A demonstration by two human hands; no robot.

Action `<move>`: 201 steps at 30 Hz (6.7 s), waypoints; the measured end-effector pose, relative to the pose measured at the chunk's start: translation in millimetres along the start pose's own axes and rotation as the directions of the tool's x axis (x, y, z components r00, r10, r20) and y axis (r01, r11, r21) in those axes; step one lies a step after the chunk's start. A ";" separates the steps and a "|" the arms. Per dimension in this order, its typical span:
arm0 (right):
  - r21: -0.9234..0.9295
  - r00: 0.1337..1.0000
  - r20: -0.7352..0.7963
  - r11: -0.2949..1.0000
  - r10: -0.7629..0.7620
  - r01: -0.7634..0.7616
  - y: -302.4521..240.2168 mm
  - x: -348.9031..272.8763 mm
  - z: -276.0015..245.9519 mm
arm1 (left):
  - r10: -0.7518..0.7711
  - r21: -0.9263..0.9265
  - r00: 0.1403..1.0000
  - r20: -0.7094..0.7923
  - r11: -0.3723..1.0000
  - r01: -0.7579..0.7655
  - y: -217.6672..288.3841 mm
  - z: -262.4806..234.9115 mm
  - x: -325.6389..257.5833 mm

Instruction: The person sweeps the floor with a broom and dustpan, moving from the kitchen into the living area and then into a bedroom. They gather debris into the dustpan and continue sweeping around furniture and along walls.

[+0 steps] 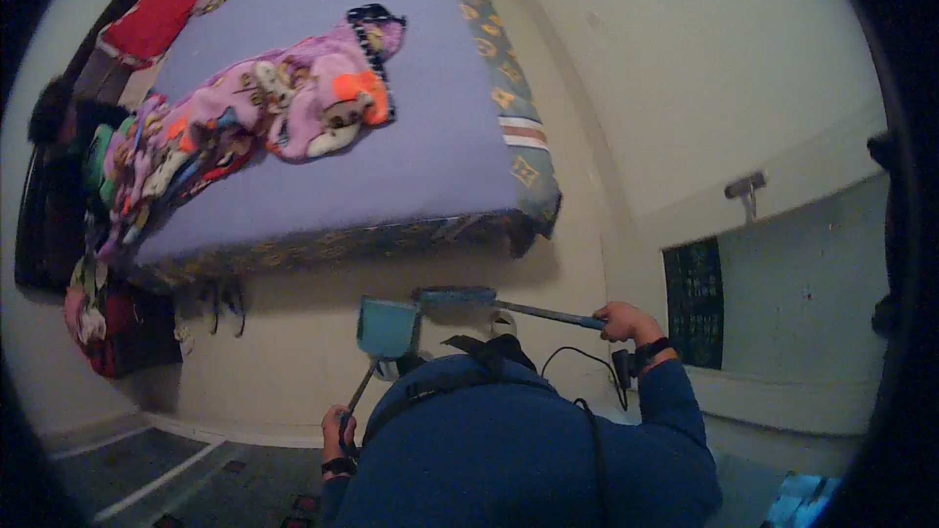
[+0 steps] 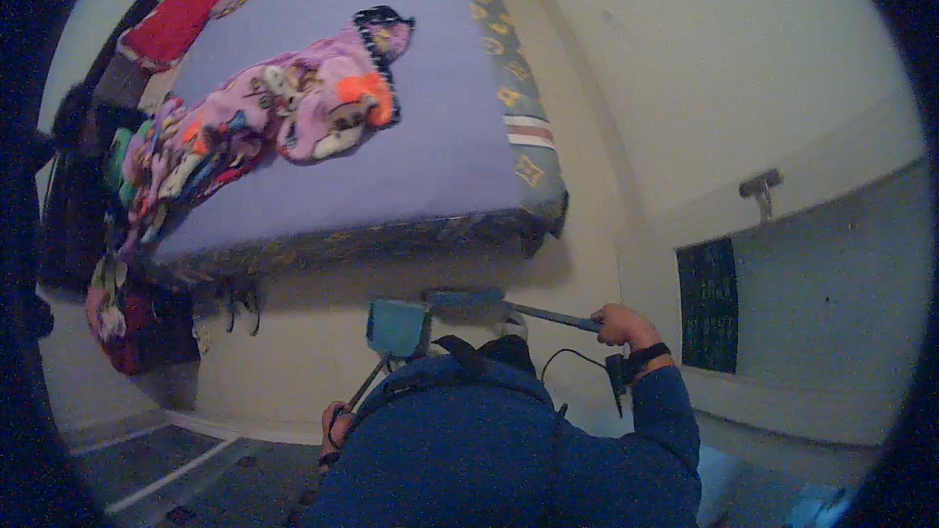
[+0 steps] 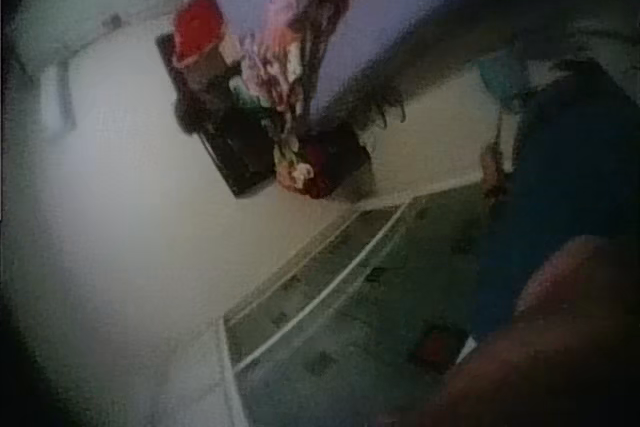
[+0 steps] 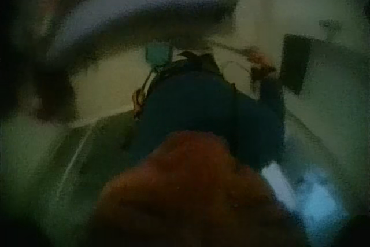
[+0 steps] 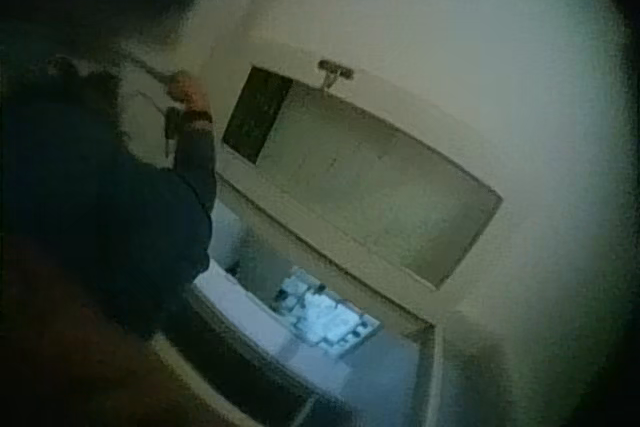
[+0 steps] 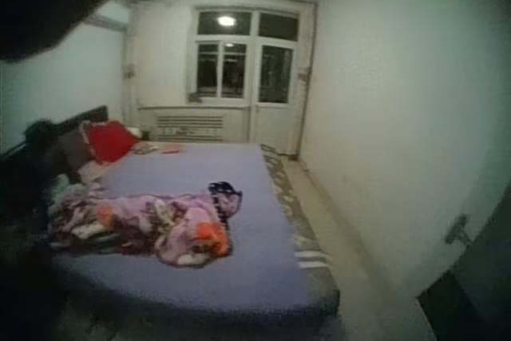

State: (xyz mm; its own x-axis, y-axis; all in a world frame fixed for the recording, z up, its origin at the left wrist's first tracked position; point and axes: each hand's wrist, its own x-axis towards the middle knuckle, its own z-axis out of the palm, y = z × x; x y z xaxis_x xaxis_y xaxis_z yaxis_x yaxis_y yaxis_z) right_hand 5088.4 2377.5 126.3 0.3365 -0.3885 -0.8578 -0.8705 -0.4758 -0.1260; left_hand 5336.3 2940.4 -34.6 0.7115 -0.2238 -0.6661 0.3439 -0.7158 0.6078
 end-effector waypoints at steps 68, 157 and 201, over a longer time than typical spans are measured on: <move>0.824 0.967 -0.153 0.566 0.203 0.011 357.7 424.6 -613.0 | 0.209 -0.277 0.956 0.207 0.949 -0.147 824.2 674.9 335.1; 0.269 0.898 0.018 0.867 -0.440 0.420 -363.3 1277.5 -1965.0 | -0.082 -0.551 0.929 -0.362 0.822 -0.142 1851.6 514.6 1419.9; -0.401 0.225 0.376 0.061 -0.899 0.914 -1048.8 1474.4 -1866.2 | -0.682 -0.883 0.646 -0.341 0.468 0.027 1815.8 405.3 1525.3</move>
State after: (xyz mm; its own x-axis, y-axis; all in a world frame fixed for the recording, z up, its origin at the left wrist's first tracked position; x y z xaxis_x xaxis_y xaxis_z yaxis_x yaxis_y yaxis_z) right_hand 7167.9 831.2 -76.3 0.7232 0.6371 -0.2667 0.3988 -0.7004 -0.5919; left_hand 6797.6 1031.3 -122.2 0.4346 0.5695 -0.6977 0.7215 0.2434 0.6482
